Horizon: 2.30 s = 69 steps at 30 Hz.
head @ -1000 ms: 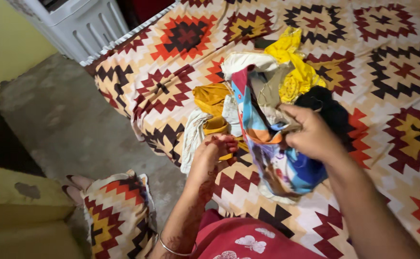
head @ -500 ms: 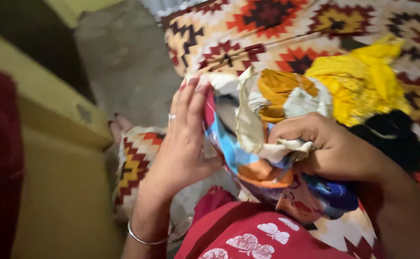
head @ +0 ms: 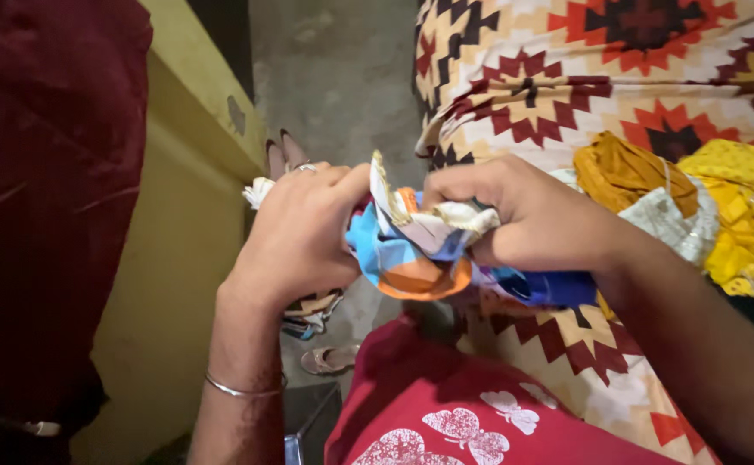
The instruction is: The person places items into a patterned pillowcase and folds a yellow garment by hand on a bed.
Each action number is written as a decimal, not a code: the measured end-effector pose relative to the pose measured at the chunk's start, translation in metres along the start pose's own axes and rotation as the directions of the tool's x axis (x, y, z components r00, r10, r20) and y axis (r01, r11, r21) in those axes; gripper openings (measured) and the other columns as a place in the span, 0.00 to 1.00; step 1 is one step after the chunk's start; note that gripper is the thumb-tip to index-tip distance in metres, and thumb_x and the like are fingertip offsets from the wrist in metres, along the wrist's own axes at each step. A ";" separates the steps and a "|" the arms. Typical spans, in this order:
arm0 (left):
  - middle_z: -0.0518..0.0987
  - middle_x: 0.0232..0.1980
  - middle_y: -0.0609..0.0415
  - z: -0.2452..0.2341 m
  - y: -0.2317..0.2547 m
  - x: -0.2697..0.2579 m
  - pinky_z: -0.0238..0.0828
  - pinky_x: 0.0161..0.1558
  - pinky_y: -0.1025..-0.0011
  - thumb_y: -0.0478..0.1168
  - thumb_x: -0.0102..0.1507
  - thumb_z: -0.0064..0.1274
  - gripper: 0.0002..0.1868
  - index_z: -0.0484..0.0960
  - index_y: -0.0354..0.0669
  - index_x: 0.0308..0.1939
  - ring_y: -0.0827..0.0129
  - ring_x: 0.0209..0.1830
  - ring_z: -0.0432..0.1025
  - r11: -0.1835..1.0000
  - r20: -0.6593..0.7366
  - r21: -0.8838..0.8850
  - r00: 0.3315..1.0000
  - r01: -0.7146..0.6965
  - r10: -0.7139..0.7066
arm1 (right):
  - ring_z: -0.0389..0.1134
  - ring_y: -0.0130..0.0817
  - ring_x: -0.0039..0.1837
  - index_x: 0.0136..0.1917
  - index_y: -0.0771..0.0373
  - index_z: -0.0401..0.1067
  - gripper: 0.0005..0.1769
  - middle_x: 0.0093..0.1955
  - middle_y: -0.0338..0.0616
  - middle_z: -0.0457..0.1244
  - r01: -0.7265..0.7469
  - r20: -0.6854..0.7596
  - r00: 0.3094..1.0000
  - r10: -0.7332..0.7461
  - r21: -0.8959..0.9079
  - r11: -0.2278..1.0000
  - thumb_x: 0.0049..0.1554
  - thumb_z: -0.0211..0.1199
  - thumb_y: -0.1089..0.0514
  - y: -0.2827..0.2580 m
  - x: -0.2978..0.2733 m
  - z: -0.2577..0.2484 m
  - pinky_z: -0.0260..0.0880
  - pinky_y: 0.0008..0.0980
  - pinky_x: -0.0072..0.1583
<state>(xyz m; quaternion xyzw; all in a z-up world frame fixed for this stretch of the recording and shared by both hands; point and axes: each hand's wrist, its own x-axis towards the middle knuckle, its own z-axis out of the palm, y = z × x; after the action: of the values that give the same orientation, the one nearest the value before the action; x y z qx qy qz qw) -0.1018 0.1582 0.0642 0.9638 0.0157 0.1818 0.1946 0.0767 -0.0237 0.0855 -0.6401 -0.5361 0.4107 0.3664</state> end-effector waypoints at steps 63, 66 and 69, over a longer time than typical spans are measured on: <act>0.83 0.45 0.45 0.204 -0.141 0.005 0.73 0.48 0.65 0.37 0.64 0.57 0.08 0.85 0.40 0.46 0.56 0.46 0.77 0.822 0.053 -0.457 0.933 0.339 -0.355 | 0.66 0.24 0.42 0.54 0.61 0.77 0.13 0.46 0.41 0.64 -0.214 -0.699 0.705 0.121 -0.046 0.976 0.54 0.67 0.62 0.199 0.011 0.045 0.68 0.24 0.44; 0.83 0.44 0.45 0.225 -0.125 0.027 0.72 0.45 0.63 0.39 0.63 0.58 0.09 0.85 0.41 0.46 0.53 0.41 0.75 0.831 0.218 -0.408 0.924 0.379 -0.315 | 0.64 0.23 0.35 0.54 0.61 0.78 0.14 0.45 0.41 0.63 -0.328 -0.722 0.630 0.284 0.084 0.941 0.53 0.69 0.61 0.218 -0.022 0.048 0.66 0.24 0.40; 0.83 0.46 0.44 0.249 -0.109 0.047 0.74 0.47 0.63 0.39 0.63 0.58 0.10 0.85 0.40 0.46 0.54 0.45 0.77 0.839 0.262 -0.459 0.947 0.291 -0.185 | 0.63 0.21 0.33 0.54 0.61 0.78 0.14 0.43 0.40 0.63 -0.365 -0.753 0.543 0.373 0.188 0.912 0.53 0.69 0.61 0.241 -0.055 0.047 0.64 0.23 0.39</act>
<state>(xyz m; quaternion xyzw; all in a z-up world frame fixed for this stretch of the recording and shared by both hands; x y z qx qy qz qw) 0.0351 0.1718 -0.1754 0.8862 0.0686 0.0528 0.4552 0.1213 -0.1146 -0.1449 -0.8494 -0.1772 0.1652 0.4688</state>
